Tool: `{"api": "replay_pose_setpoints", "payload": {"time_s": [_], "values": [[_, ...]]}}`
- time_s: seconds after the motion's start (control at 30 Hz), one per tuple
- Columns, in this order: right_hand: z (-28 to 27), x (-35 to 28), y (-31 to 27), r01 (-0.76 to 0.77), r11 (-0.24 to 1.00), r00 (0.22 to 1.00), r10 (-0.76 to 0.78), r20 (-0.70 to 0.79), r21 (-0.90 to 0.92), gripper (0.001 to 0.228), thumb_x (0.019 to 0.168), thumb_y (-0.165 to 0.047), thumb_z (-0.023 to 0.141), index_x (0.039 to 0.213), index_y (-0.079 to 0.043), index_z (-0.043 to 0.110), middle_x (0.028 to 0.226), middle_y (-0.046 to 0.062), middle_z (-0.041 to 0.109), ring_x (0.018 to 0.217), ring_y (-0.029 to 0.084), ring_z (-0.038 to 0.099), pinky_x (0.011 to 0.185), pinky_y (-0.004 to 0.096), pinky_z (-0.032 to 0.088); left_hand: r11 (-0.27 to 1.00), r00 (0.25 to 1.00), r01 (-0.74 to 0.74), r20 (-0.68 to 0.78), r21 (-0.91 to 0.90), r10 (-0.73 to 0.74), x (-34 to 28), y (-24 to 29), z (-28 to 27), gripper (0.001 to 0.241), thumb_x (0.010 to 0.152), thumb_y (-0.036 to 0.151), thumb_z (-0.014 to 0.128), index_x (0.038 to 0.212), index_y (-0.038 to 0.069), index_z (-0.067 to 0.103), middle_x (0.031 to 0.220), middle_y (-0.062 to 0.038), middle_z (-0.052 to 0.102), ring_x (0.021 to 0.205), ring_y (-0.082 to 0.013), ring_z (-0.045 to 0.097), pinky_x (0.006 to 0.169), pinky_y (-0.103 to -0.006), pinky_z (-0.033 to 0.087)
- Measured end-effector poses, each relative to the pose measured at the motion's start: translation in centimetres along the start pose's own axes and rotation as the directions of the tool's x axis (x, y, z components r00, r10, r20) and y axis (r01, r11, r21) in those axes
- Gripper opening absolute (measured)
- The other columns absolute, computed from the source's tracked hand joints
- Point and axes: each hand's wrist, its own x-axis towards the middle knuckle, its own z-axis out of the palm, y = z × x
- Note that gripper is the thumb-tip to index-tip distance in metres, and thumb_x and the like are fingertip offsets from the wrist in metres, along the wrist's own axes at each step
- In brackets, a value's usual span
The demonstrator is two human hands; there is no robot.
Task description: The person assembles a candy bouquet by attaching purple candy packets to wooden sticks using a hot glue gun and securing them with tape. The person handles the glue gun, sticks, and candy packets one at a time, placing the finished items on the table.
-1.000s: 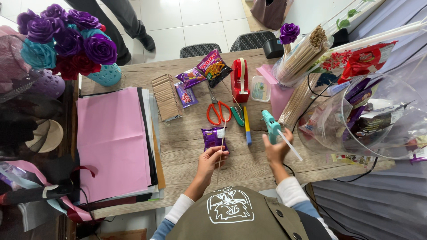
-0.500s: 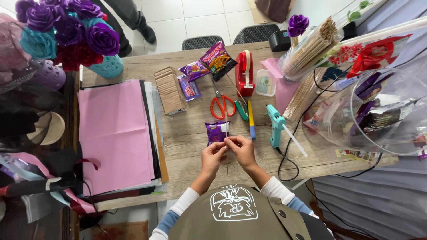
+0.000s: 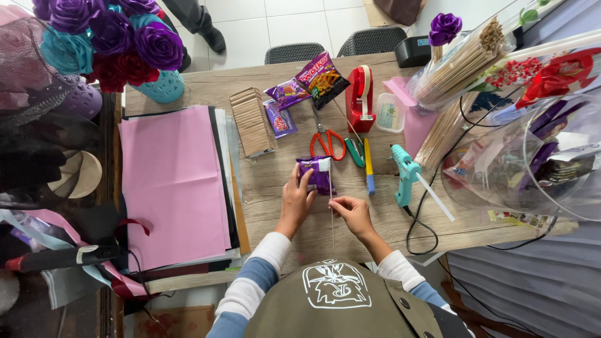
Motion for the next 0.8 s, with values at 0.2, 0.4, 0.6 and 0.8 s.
{"api": "replay_pose_setpoints", "payload": {"time_s": [0.2,0.4,0.6,0.8], "values": [[2.4,1.0,0.6,0.048,0.975,0.999,-0.047,0.007,-0.217,0.01,0.084,-0.017,0.077,0.093,-0.015,0.08,0.073,0.005,0.075,0.069,0.008,0.067,0.064,0.026,0.055,0.998,0.999,0.039,-0.003,-0.059,-0.039,0.3,-2.4,1.3,0.073,0.072,0.017,0.081,0.137,0.018,0.048,0.144,-0.016,0.039,0.102,-0.0284,0.061,0.081,-0.0426,0.051],[4.0,0.2,1.1,0.05,0.979,0.999,-0.051,-0.003,-0.199,0.008,0.083,-0.016,0.077,0.09,-0.016,0.081,0.069,0.003,0.074,0.067,0.007,0.065,0.066,0.024,0.054,0.961,0.984,0.178,0.008,-0.211,-0.181,-0.3,-1.5,-1.3,0.058,0.083,0.005,0.072,0.134,0.011,0.047,0.141,-0.022,0.039,0.121,-0.0377,0.055,0.094,-0.043,0.053],[5.4,0.3,-1.6,0.071,0.966,0.995,-0.051,0.089,-0.247,0.01,0.083,-0.016,0.075,0.092,-0.015,0.08,0.069,0.003,0.074,0.067,0.007,0.065,0.067,0.024,0.053,0.968,0.984,0.178,0.008,-0.175,-0.179,0.1,-2.6,-3.7,0.072,0.075,0.006,0.079,0.138,0.009,0.045,0.148,-0.022,0.03,0.129,-0.0448,0.047,0.099,-0.0479,0.051],[5.5,1.7,-0.7,0.12,0.936,0.989,-0.085,0.121,-0.33,0.01,0.082,-0.02,0.076,0.091,-0.018,0.081,0.068,0.003,0.074,0.067,0.009,0.067,0.066,0.025,0.053,0.971,0.985,0.17,0.027,-0.166,-0.168,0.0,-3.4,-3.0,0.076,0.073,0.008,0.081,0.14,0.008,0.044,0.149,-0.022,0.029,0.133,-0.044,0.043,0.101,-0.0475,0.05]]}}
